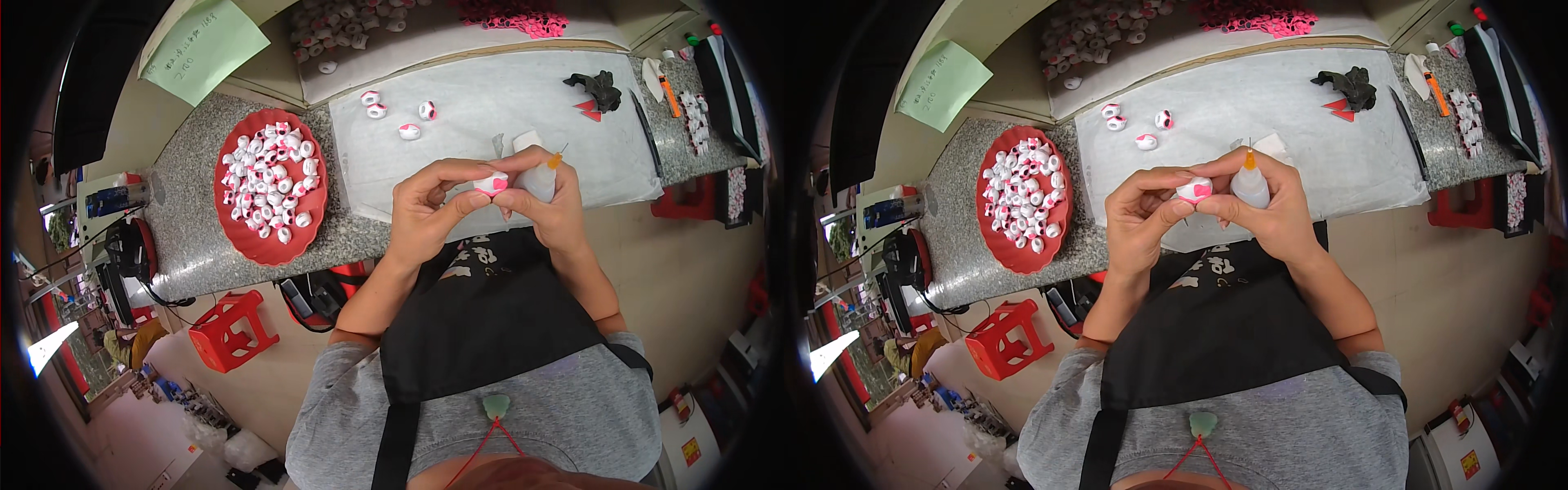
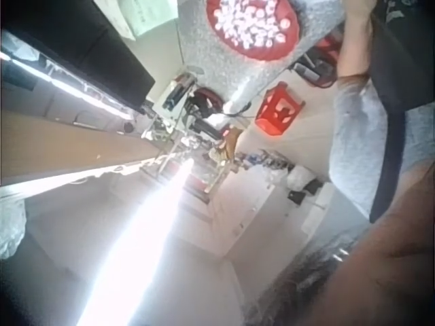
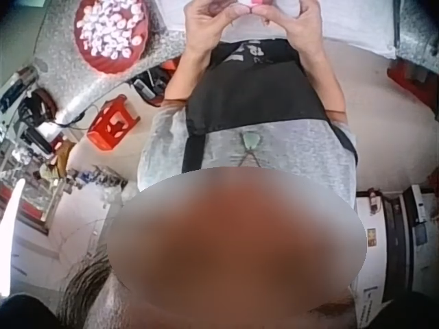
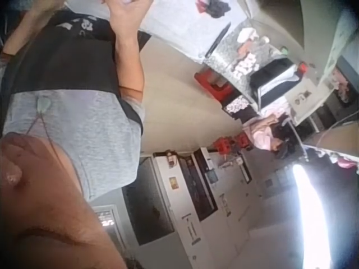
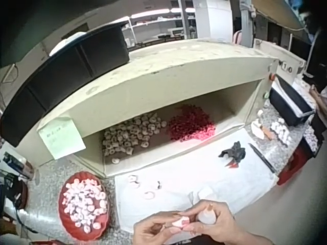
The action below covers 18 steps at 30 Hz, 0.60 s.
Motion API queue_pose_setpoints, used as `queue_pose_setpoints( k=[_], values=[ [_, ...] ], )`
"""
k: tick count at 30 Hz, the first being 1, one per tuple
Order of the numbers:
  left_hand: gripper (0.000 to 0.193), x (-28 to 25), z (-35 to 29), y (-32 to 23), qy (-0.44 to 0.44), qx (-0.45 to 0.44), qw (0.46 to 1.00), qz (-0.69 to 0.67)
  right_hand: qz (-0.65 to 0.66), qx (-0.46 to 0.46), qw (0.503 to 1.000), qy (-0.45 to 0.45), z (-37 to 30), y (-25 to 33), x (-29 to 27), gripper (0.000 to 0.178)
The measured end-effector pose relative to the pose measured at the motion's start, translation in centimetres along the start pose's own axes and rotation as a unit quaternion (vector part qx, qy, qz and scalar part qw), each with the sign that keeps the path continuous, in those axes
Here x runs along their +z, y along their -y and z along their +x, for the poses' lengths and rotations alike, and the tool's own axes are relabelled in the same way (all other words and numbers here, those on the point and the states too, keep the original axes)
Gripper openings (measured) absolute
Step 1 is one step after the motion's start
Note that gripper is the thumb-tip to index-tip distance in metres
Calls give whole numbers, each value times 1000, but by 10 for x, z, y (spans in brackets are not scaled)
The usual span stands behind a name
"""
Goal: Applying glue or paint to small plastic toy components and arranging them on a workbench.
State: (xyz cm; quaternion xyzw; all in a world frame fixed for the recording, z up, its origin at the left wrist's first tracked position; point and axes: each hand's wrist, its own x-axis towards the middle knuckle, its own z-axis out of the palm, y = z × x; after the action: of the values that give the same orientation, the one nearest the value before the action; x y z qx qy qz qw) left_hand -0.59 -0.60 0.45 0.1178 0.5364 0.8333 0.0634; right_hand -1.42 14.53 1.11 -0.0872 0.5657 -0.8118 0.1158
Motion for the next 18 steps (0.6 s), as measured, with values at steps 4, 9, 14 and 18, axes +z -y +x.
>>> queue_pose_setpoints(
  k=[4, 9, 14, 18],
  values=[
    [23, 5, -1, -4, -23, -27, 999, -1, -17, 1, 1000, -14, 1, 3, 3, 23],
    [24, 7, -3, 1, -50, -7, 999, 20, -13, 6, 1000, -11, 2, 5, 3, 24],
    [24, 6, -4, 4, -40, 9, 999, 22, -1, 7, 1000, -4, 0, 0, 1, 24],
    [24, 6, -5, 5, -50, -2, 999, 15, 21, 12, 1000, -7, 0, -3, 0, 24]
  ],
)
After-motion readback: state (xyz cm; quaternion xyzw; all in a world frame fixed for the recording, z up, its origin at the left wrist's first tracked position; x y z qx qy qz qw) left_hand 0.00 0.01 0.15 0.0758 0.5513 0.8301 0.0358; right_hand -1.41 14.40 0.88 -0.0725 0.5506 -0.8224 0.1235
